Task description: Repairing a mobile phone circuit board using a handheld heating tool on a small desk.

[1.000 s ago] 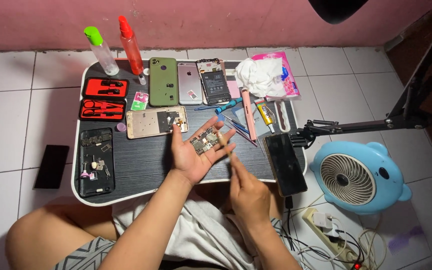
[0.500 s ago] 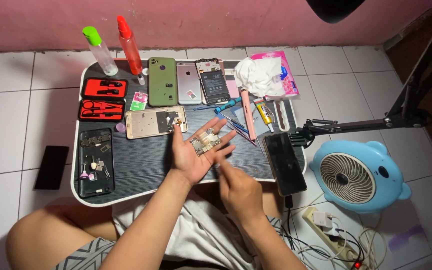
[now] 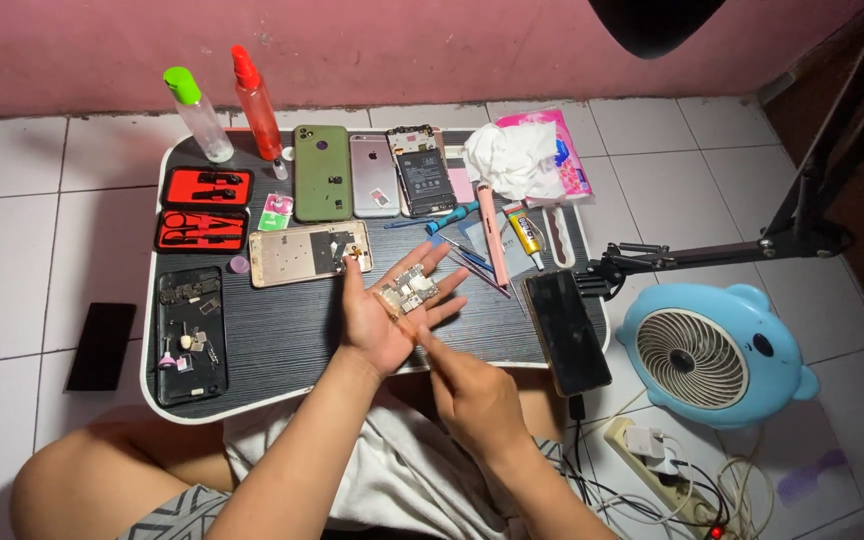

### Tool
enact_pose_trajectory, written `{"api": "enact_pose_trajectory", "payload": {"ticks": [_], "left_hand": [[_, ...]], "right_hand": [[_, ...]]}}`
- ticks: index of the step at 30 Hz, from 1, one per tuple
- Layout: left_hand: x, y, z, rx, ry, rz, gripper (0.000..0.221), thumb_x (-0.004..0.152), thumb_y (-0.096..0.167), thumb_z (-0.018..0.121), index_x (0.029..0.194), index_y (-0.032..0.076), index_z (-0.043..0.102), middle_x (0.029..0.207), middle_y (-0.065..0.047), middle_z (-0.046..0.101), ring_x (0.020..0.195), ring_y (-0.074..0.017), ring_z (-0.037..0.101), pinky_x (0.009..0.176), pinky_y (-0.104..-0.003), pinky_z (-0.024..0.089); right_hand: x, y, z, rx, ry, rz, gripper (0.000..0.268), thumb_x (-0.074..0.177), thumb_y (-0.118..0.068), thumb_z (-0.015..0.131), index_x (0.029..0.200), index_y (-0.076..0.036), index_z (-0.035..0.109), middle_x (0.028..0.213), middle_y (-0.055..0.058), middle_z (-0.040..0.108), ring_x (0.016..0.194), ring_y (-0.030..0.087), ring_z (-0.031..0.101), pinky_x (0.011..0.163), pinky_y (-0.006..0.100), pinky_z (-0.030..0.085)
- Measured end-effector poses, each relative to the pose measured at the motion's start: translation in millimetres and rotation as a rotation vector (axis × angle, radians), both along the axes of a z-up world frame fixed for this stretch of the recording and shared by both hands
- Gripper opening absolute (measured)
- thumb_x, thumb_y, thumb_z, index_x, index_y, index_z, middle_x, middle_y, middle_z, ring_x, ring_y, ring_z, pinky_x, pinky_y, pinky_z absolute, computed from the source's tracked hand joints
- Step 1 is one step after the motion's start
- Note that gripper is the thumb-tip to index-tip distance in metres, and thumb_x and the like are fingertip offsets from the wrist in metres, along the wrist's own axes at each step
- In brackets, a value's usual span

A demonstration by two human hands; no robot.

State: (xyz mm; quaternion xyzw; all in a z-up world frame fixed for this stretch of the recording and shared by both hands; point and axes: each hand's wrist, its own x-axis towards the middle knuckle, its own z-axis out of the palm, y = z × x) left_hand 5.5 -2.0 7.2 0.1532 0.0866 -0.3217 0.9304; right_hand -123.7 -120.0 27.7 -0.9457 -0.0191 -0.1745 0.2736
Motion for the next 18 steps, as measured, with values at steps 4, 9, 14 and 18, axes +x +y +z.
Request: {"api": "enact_pose_trajectory", "payload": {"ticks": [4,9,14,18], "left_hand": [[-3.8,-0.9,0.1,-0.008,0.001,0.000,0.111,0.084,0.090,0.023,0.149,0.005,0.050,0.153,-0.017,0.053,0.131,-0.0524,0.054,0.104,-0.065,0.049],[-2.9,1.9,6.0,-0.036,0.087,0.073,0.104,0.085,0.088,0.027,0.150,0.009,0.051,0.140,-0.016,0.062,0.128,-0.0518,0.056,0.107,-0.067,0.046],[-20.8,5.8,16.6,0.271,-0.023,0.127,0.058,0.096,0.035,0.049,0.146,0.007,0.053,0.119,-0.013,0.062,0.127,-0.0449,0.061,0.106,-0.061,0.051],[-33.9,10.7,45.3,0.555,-0.058,0.076,0.052,0.097,0.020,0.047,0.146,0.006,0.054,0.115,-0.014,0.064,0.122,-0.0332,0.066,0.099,-0.050,0.057]], "right_hand": [[-3.9,-13.4,5.6,-0.052,-0.073,-0.187,0.034,0.097,-0.024,0.059,0.128,-0.026,0.074,0.097,0.008,0.080,0.085,0.030,0.076,0.069,0.044,0.060],[-22.6,-18.9,14.0,-0.036,-0.057,-0.025,0.025,0.087,-0.030,0.071,0.111,-0.032,0.080,0.089,-0.003,0.083,0.081,0.018,0.079,0.069,0.032,0.063],[14.9,-83.0,41.0,-0.066,-0.096,-0.378,0.025,0.097,-0.022,0.058,0.110,-0.020,0.079,0.089,0.008,0.079,0.084,0.031,0.076,0.071,0.042,0.060],[50.0,-98.8,31.4,-0.226,-0.091,-0.478,0.022,0.094,-0.025,0.062,0.107,-0.022,0.080,0.079,0.008,0.073,0.077,0.032,0.074,0.067,0.044,0.059]]}}
